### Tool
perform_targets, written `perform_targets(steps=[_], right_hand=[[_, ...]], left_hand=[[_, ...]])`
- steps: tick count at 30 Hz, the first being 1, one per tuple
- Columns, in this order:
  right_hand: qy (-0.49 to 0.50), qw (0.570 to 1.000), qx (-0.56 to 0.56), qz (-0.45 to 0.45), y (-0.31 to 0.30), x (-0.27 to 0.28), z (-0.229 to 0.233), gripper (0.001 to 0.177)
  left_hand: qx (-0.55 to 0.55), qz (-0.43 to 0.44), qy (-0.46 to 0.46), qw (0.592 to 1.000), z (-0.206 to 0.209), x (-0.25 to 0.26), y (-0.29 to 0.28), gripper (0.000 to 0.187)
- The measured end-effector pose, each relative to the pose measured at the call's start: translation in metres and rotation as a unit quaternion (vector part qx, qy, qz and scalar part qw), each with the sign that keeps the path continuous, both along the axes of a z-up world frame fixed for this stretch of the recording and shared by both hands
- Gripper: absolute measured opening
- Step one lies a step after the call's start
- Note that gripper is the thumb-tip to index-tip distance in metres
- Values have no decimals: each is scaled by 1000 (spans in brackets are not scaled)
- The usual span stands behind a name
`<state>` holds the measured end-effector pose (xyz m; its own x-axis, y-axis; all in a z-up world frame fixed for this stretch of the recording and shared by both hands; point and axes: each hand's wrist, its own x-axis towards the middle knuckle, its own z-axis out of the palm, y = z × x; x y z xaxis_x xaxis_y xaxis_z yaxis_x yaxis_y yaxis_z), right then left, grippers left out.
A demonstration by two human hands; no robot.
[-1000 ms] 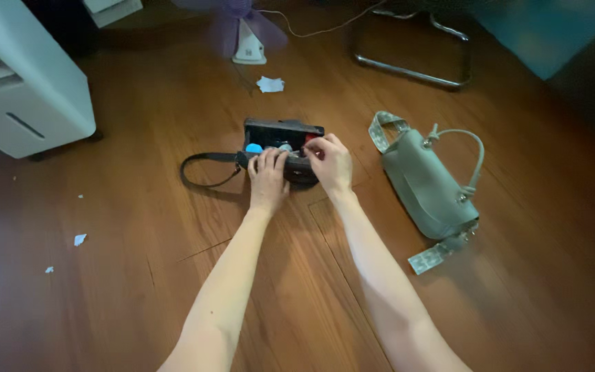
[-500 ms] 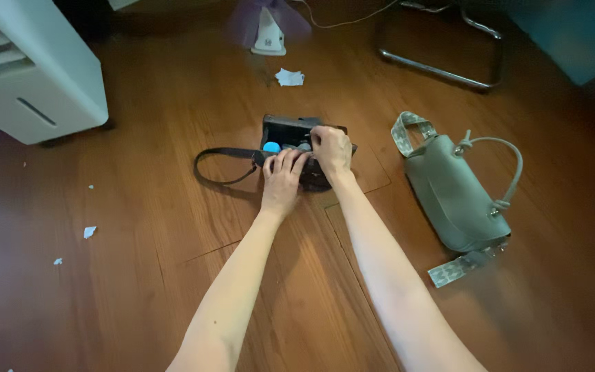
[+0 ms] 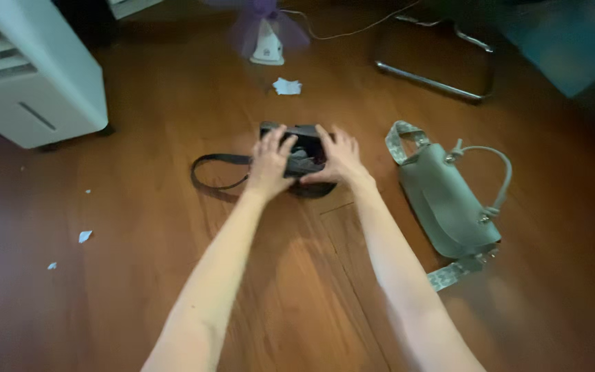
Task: The person sits on the floor and packs a black handbag with small items including coins, a blue container, and a pink bottle. They then pick up a light green handbag, hang it on a cabinet hook, and return to the black bag to add more items before closing it.
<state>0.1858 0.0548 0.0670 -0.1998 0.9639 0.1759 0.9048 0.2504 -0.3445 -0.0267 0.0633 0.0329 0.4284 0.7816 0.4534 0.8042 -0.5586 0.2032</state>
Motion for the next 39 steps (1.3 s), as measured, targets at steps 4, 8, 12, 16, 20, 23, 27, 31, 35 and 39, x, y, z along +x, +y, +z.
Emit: perform_targets(steps=[4,8,12,16,20,23,27,31,35,39], right_hand=[[-29,997,76,5,-2,2,-20,133],[-5,995,102,3,-6,0,-31,120],[31,991,130,10,-20,-5,-26,110],[34,993,108,18,-30,-8,-13,100],[43,995,70,54,-40,5,-7,95],[93,985,93,109,-51,24,-8,101],[345,938,12,38,-69,43,-17,121],[239,962,132,4,-81,45,-36,118],[264,959,62,-77,-88,22,-49,105],[270,959,56,-60,-103,32,-40,98]], left_hand=[[-2,-6,38,999,10,-7,23,130],[12,-29,44,999,8,-7,32,125],[38,-53,21,998,7,-10,31,105],[68,-26,29,997,12,-12,20,95],[40,-4,26,999,13,-4,0,94],[28,-17,20,999,10,4,-12,91],[24,-37,6,999,10,4,-20,103],[0,-40,43,998,12,10,-21,121],[-19,-49,64,997,17,6,-27,125],[-63,-59,71,994,21,5,-43,125]])
